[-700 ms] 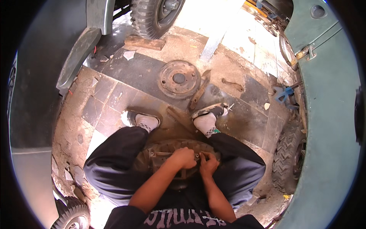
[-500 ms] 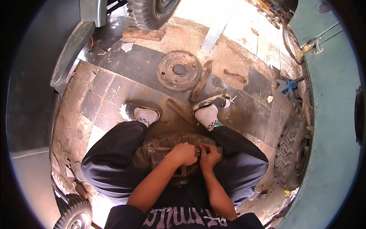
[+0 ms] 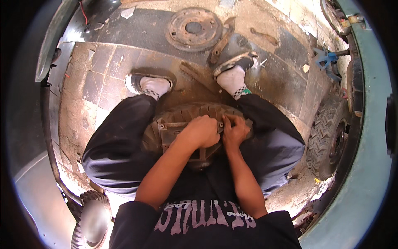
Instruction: The person sits on the floor and manipulates a metal bracket attached to a circular mechanical component, adjusting its position and alignment by hand.
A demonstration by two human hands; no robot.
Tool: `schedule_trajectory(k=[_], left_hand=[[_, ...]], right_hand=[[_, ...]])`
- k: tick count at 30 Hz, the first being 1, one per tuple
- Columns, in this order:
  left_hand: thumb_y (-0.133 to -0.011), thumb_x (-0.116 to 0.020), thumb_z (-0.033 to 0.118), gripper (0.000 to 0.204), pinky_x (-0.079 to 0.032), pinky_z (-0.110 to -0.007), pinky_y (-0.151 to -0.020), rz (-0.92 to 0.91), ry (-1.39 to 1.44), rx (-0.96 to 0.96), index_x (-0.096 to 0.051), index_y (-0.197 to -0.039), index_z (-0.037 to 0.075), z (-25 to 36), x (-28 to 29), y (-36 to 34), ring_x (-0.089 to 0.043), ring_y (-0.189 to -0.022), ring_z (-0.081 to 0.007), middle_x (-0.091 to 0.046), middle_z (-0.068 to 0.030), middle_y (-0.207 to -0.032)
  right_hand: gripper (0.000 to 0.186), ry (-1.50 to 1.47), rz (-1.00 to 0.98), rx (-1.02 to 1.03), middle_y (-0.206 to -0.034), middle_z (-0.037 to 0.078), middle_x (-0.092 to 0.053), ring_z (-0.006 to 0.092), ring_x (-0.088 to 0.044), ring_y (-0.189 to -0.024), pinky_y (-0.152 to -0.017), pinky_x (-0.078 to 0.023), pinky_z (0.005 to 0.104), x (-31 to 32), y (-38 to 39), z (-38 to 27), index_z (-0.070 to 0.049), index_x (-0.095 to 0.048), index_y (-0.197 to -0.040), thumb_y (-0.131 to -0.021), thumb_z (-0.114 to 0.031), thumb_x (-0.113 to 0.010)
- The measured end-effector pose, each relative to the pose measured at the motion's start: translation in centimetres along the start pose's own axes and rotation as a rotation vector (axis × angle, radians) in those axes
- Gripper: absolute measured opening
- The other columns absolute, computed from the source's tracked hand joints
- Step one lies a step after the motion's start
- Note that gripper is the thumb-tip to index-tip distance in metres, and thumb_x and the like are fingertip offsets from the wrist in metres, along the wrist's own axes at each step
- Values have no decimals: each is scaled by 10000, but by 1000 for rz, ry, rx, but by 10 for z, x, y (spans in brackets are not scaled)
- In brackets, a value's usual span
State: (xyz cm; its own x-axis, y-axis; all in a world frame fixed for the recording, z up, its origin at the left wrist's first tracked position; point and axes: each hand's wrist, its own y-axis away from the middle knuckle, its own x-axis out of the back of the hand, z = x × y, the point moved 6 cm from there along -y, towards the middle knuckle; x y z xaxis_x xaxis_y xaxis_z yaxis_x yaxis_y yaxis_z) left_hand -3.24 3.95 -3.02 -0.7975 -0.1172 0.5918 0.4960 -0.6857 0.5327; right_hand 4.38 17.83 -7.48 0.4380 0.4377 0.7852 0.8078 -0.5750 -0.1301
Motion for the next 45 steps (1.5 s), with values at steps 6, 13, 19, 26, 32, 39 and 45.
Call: schedule_trajectory(k=[6,13,19,26,32,39,45], left_hand=[[-865,-722,282,353,-567,-519,-993,-43,19,34,-837,-1093,39,-2,-6,2,-733,-1013,-461,-744,-328,-979],[-846,-712,258,334,-574,-516,-976,-1,43,4,-829,-1036,11,-3,-5,4,-732,-962,-476,-734,-332,-942],[-840,-710,258,326,-578,-522,-955,-27,19,-17,-818,-994,-9,5,3,1,-730,-947,-482,-727,-335,-927],[-836,-714,260,331,-582,-517,-946,-22,43,16,-818,-998,-9,1,-2,4,-731,-932,-479,-730,-330,-912],[-851,-725,270,339,-581,-510,-962,-36,43,21,-833,-1060,26,1,-1,5,-736,-948,-469,-739,-325,-940],[-863,-719,270,342,-582,-514,-963,-38,10,-14,-838,-1090,43,4,3,7,-739,-943,-471,-740,-321,-934],[-856,-698,252,342,-585,-517,-945,-32,9,-21,-834,-1079,32,4,-2,5,-739,-931,-468,-740,-316,-924]], right_hand=[[110,-90,-68,-83,-918,39,-748,281,-692,-923,-916,-412,458,9,19,13,-149,-810,-941,-909,-251,-837],[121,-119,-89,-89,-908,32,-749,267,-698,-929,-922,-410,454,10,22,16,-143,-816,-930,-907,-260,-838],[111,-6,-64,11,-915,65,-754,254,-707,-914,-917,-440,442,2,2,10,-130,-829,-967,-905,-221,-843],[97,-271,-98,-171,-938,113,-767,267,-736,-815,-739,-555,400,44,30,7,-46,-822,-980,-904,-105,-834],[104,-221,-139,-147,-884,123,-742,291,-728,-813,-756,-547,401,32,21,4,-65,-838,-981,-892,-119,-849],[102,-179,-131,-168,-849,124,-735,308,-721,-800,-743,-540,426,25,9,6,-77,-846,-932,-863,-148,-869],[121,-91,-114,-114,-873,128,-750,312,-726,-806,-792,-518,442,20,11,7,-98,-844,-944,-872,-194,-865]])
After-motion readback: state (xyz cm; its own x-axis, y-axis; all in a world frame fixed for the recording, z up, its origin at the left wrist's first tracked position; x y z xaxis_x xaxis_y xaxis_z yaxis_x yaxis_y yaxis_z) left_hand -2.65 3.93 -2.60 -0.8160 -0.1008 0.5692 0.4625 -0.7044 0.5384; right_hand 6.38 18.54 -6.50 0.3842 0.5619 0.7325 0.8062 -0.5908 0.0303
